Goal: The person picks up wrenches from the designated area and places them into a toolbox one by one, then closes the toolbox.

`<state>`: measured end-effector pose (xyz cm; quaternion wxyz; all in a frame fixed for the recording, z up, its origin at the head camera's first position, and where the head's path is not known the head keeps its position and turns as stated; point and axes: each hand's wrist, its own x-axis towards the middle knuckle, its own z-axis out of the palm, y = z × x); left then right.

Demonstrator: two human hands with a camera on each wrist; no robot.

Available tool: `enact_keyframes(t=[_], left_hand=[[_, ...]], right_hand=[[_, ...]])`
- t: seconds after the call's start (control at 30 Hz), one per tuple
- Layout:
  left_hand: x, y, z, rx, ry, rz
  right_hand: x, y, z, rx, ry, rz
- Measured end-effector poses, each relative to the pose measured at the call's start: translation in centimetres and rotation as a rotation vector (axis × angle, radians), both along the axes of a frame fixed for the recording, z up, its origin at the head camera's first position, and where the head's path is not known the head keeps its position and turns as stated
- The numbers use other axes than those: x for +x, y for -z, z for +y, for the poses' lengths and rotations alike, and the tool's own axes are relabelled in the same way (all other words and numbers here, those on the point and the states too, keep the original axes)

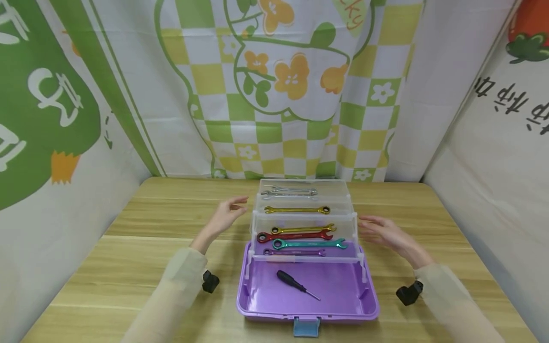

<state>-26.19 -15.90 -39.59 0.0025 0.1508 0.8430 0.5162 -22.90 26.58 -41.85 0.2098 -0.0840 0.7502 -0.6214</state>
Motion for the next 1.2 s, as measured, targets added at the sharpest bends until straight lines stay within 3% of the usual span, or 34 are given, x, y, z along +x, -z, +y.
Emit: enact_keyframes(t=[0.17, 0.5, 0.9, 1.2], left_hand=[[-0.5, 1.8, -0.3, 0.031, -0.015, -0.108], [-0.5, 3.7, -0.3, 0.137, 0.006, -0.255], [-0.3, 5.2, 0.1, 0.19, 0.092, -0.328], [-0.1, 5.9, 0.2, 0.216, 0.087, -0.371]], right_hand=[[-0.6, 0.8, -0.3, -0.044, 0.003, -0.032], [-0.9, 1.8, -0.7, -0.157, -0.001, -0.097], [-0.6, 2.9, -1.2, -0.224, -0.02, -0.111], [-0.8, 3.6, -1.5, -0.273, -0.039, -0.11]])
